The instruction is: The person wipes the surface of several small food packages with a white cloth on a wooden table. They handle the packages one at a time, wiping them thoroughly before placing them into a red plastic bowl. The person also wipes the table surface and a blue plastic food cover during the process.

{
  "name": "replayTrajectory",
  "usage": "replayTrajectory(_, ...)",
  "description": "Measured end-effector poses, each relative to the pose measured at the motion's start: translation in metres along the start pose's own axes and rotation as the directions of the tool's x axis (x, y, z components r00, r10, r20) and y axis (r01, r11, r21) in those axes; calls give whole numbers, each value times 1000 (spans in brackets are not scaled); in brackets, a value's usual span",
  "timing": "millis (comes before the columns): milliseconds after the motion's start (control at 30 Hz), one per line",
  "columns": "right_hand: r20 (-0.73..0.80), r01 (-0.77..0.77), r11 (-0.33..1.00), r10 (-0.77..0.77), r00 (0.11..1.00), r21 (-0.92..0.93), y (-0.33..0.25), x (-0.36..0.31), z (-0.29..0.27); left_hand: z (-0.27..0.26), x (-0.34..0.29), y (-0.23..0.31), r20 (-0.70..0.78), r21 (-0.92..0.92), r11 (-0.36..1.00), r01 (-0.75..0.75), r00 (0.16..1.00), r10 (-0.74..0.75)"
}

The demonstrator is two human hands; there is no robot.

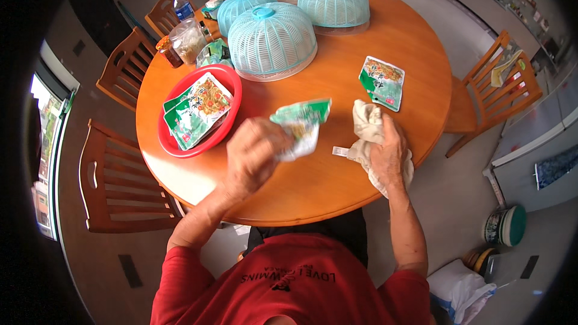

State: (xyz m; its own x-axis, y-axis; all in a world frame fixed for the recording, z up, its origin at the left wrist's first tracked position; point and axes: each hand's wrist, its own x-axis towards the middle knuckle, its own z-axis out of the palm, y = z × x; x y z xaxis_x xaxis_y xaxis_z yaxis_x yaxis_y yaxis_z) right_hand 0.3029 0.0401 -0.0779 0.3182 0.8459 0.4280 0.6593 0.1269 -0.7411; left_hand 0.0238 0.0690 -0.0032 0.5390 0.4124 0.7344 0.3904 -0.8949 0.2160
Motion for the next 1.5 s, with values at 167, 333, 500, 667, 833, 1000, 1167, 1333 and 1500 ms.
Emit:
replayTrajectory(167, 141, -55, 864, -19, 990, 500, -31, -15, 7, 16, -59, 14, 336, 116, 981, -154, 936, 108)
replayTrajectory(333, 375, 633, 766, -623, 687, 111, -71, -32, 38, 15, -84, 41, 456, 67, 998, -12, 890, -20)
replayTrajectory(500, 461, 609, 793, -550, 697, 26, -83, -10, 55, 15, -92, 46, 475, 128, 991, 26, 876, -84)
replayTrajectory(667, 505, 544, 832, -425, 751, -107, -79, 22, 74, 14, -91, 46, 485, 164, 986, 20, 869, -98)
replayTrajectory(833, 396, 505, 854, -424, 814, -123, -68, 34, 91, 17, -92, 44, 474, 119, 992, 42, 876, -94)
replayTrajectory(1000, 599, 608, 759, -605, 525, 233, -91, 12, 61, 12, -93, 45, 488, 112, 993, 43, 868, -92)
replayTrajectory(1167, 656, 627, 735, -609, 446, 257, -88, 4, 62, 9, -94, 47, 492, 79, 997, 13, 869, -50)
replayTrajectory(1333, 615, 549, 829, -488, 619, 105, -92, 9, 81, 13, -92, 46, 431, 111, 994, -1, 901, -48)
replayTrajectory(1500, 452, 523, 827, -393, 801, -208, -79, 25, 96, 16, -84, 57, 392, 168, 984, 58, 912, -121)
